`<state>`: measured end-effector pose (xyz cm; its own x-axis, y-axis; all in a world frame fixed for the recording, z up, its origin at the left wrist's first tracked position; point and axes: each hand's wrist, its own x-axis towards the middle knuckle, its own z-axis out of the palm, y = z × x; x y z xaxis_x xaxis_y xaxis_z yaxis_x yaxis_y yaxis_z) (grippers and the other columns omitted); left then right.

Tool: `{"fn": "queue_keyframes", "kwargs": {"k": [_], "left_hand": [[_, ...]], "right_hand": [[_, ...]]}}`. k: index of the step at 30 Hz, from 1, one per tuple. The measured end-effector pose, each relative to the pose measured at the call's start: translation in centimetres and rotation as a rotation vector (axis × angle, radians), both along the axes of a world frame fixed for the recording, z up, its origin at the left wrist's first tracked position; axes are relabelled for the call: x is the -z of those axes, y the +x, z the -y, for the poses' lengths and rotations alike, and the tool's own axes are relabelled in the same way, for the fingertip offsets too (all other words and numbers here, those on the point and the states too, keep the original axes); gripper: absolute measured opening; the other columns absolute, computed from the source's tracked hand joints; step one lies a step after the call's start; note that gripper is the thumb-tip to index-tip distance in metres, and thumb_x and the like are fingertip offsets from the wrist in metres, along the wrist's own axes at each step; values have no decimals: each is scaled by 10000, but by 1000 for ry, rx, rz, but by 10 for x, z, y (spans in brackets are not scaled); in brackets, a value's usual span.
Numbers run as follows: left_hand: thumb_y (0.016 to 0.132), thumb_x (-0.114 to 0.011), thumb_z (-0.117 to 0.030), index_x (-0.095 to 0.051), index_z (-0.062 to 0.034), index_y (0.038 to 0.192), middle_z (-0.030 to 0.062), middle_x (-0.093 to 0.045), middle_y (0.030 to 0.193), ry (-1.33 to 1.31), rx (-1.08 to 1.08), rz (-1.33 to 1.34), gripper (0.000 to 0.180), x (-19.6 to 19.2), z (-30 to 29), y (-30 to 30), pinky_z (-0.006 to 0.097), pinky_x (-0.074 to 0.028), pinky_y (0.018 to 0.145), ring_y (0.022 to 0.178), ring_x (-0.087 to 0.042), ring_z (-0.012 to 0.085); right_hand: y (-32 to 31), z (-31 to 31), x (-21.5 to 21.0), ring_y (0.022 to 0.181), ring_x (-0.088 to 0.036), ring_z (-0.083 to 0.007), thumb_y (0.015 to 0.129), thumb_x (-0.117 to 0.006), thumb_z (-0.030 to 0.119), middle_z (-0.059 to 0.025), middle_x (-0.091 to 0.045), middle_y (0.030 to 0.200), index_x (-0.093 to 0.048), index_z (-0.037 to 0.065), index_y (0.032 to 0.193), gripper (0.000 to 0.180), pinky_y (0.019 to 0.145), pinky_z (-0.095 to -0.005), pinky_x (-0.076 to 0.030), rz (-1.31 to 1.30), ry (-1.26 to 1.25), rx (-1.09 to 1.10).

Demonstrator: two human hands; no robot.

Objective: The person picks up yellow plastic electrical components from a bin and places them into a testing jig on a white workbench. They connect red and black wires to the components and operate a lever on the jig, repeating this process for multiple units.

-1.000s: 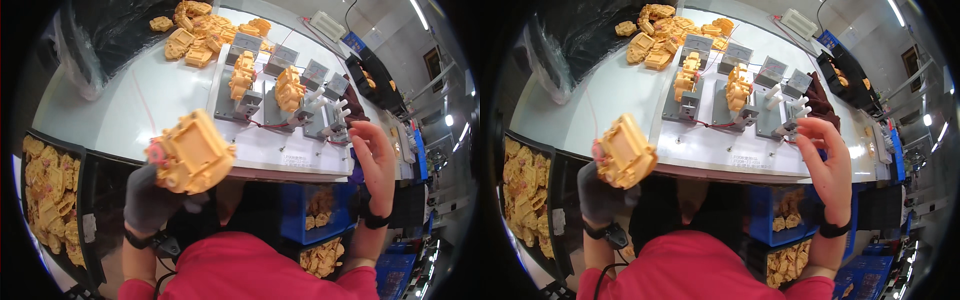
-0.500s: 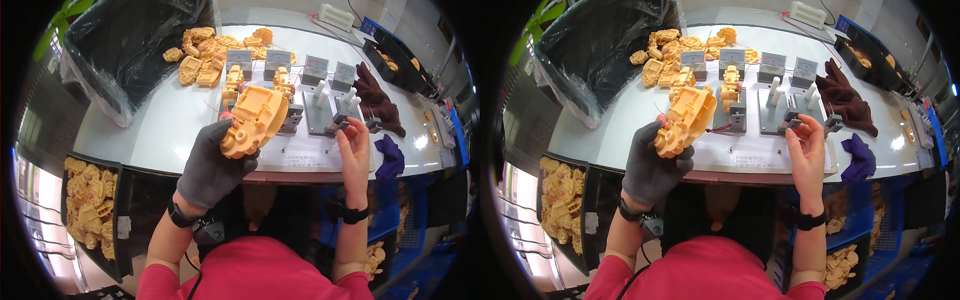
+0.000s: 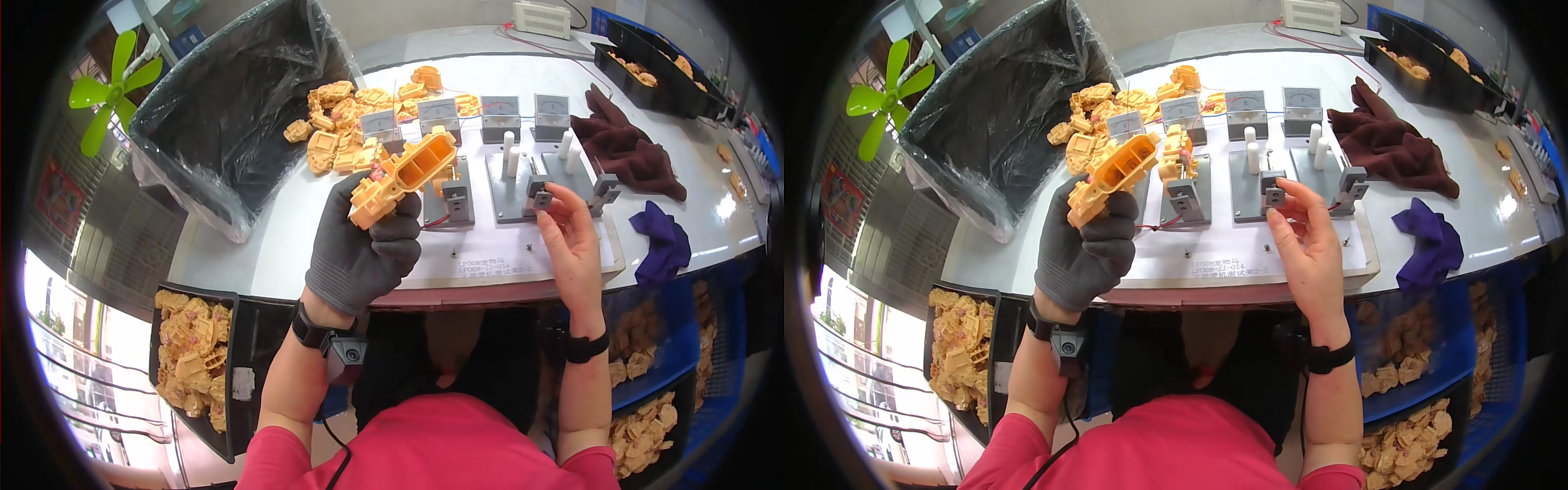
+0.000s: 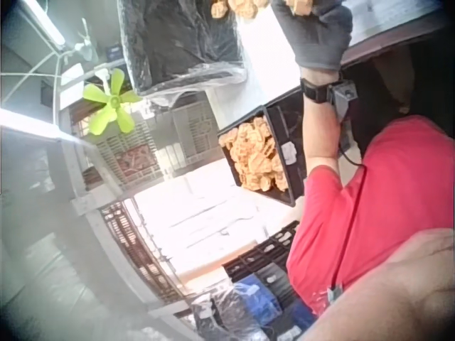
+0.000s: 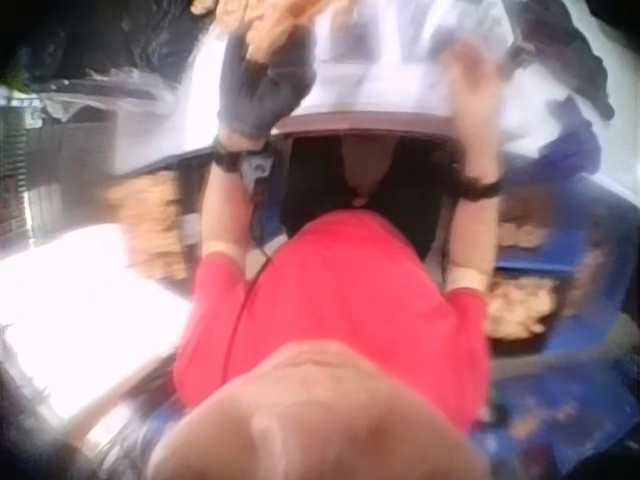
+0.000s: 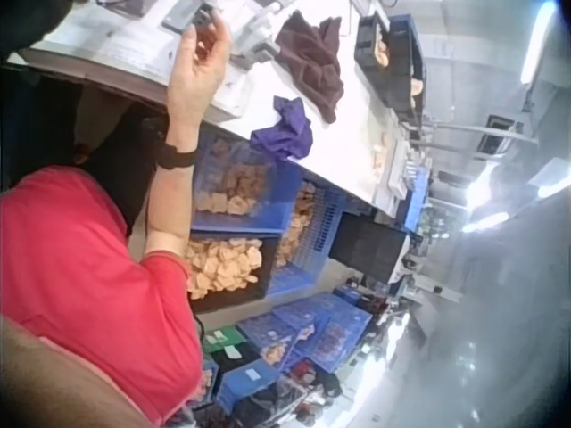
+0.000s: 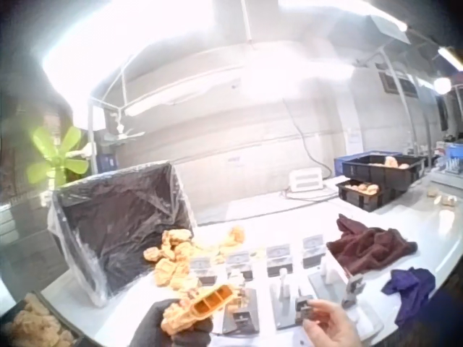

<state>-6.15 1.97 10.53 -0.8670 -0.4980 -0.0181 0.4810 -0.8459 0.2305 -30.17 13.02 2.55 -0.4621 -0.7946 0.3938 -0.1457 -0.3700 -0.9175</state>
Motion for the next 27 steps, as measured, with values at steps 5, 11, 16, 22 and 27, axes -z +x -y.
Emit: {"fn": "queue_keyframes", "kwargs": {"k": [5, 11, 16, 22, 27], "left_hand": [[964, -497, -300, -539, -37, 1216, 70, -598, 957, -23, 35, 20, 367, -2, -1, -8, 222, -413, 542, 591, -463, 72], [970, -463, -361, -500, -50, 1277, 64, -604, 952, 6, 32, -9, 439, -5, -2, -14, 216, -414, 552, 574, -451, 65], [973, -471, -334, -522, -54, 1161, 54, -602, 941, 21, 1, -36, 341, -9, -8, -18, 226, -414, 572, 606, -455, 68], [971, -477, -344, -521, -54, 1166, 48, -595, 931, -6, -2, -3, 353, -11, -7, -23, 227, -410, 575, 620, -464, 79], [956, -518, -375, -517, -39, 1252, 107, -608, 1038, -854, -93, 608, 448, -40, 18, -39, 258, -474, 649, 772, -564, 113]], "right_hand": [[-1, 0, 1, 984, -558, -116, 936, -633, 104, -38, -549, 1090, -545, 93, 1307, 382, 868, -274, -459, -16, -13, -9], [-2, -1, -1, 983, -569, -127, 928, -630, 89, -45, -561, 1079, -557, 92, 1291, 370, 871, -275, -463, -36, -13, 1], [0, 0, -1, 974, -581, -137, 918, -639, 96, -56, -573, 1067, -568, 90, 1278, 367, 860, -288, -476, -26, -32, 15], [-2, 2, 2, 944, -589, -137, 910, -651, 109, -53, -579, 1024, -575, 81, 1258, 358, 821, -275, -481, -25, -63, 19], [-3, -1, 1, 791, -529, -72, 897, -680, 138, 8, -558, 859, -600, 71, 1108, 235, 646, -215, -435, 10, -58, -16]]}}
